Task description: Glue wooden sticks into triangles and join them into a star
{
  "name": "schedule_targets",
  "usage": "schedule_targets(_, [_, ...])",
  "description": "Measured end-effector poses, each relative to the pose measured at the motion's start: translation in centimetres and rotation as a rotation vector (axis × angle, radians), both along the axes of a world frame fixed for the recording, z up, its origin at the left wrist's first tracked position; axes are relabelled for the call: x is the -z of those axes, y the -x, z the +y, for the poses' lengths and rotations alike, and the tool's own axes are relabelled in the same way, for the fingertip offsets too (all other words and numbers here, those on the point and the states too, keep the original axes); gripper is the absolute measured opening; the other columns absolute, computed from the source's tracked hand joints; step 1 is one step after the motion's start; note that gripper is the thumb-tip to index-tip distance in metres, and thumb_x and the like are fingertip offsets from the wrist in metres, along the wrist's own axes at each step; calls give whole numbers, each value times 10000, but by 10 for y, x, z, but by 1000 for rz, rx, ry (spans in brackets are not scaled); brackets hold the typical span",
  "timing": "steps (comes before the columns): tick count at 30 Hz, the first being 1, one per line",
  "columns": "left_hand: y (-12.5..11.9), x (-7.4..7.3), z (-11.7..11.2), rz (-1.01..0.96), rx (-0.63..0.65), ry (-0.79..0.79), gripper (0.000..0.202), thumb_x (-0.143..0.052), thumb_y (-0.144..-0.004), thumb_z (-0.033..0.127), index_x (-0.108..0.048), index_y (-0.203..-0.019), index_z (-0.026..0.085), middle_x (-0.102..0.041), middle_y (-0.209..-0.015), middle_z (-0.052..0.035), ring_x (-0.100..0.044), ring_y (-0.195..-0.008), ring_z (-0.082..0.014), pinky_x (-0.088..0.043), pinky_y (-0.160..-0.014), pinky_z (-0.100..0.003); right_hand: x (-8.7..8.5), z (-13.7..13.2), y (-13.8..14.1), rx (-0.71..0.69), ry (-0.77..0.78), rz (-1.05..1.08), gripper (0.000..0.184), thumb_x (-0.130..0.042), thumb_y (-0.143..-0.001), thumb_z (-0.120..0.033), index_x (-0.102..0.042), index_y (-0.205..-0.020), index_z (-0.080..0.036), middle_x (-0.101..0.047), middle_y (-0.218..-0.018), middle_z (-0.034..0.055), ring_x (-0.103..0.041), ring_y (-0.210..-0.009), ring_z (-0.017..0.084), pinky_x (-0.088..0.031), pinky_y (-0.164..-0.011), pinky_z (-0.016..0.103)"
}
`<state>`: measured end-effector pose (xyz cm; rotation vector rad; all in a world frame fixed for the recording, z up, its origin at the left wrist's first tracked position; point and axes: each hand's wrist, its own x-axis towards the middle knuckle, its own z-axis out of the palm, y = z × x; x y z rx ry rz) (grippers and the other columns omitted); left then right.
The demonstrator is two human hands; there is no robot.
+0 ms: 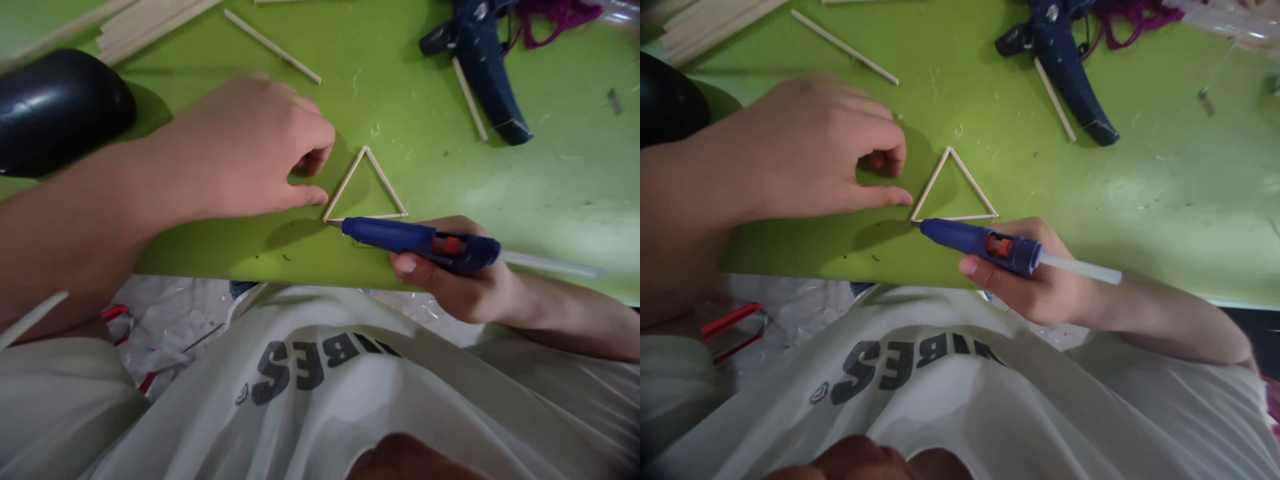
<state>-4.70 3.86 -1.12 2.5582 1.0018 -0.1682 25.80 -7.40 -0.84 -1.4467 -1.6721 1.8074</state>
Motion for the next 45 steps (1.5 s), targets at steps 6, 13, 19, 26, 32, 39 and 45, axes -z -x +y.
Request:
schedule_targets(6, [0,3,1,7,-8,16,333,-531,-994,564,-716,-992,287,-737,-979,-72,-643,-864,-301,-440,-791,-490,-4,3,2,-62,-34,42,427,-888,-976,-319,-568,-725,-187,-453,-602,-39,-341,-557,76,-234,-460,264])
schedule_targets(13, [2,4,1,-47,-2,21,270,-570,-995,532,-643,-935,279,-690,-930,-67,-595,-817,-271,-404,-791,-461,-4,3,4,-69,-55,48,427,-910,-949,-294,-568,-718,-183,-461,-589,-53,-342,-542,64,-239,-458,257])
schedule_targets(19, [3,4,1,-49,-6,16,260,-575,-1004,518,-673,-953,282,-680,-919,-71,-574,-820,-274,-409,-788,-468,-8,4,5,-77,-64,23,440,-899,-949,-273,-538,-711,-189,-429,-602,-58,-328,-553,65,-235,-472,267])
schedule_targets(26, [1,6,2,-4,-25,36,350,-522,-950,627,-692,-978,321,-683,-953,-71,-606,-868,-298,-410,-849,-480,-7,7,7,-125,-191,19,464,-833,-999,-302,-507,-686,-194,-426,-586,-67,-334,-516,50,-239,-442,247])
schedule_targets(32, [1,7,3,22,-26,25,458,-499,-939,683,-755,-1030,315,-704,-960,-71,-636,-883,-293,-425,-849,-487,-8,8,9,-132,-210,5,472,-802,-1017,-311,-490,-680,-204,-408,-571,-76,-314,-499,46,-225,-422,237])
schedule_targets(39, [1,8,4,31,-5,8,478,-447,-944,692,-755,-1042,340,-761,-982,-81,-652,-886,-283,-430,-831,-497,-11,8,8,-134,-187,13,455,-799,-1020,-314,-508,-690,-197,-425,-584,-71,-334,-511,44,-253,-437,223])
schedule_targets(45, [2,7,3,4,-2,-2,305,-587,-963,608,-707,-974,327,-714,-955,-59,-630,-861,-280,-426,-799,-482,-10,8,7,-128,-219,28,465,-808,-1007,-276,-479,-686,-204,-410,-589,-70,-301,-521,49,-246,-452,237])
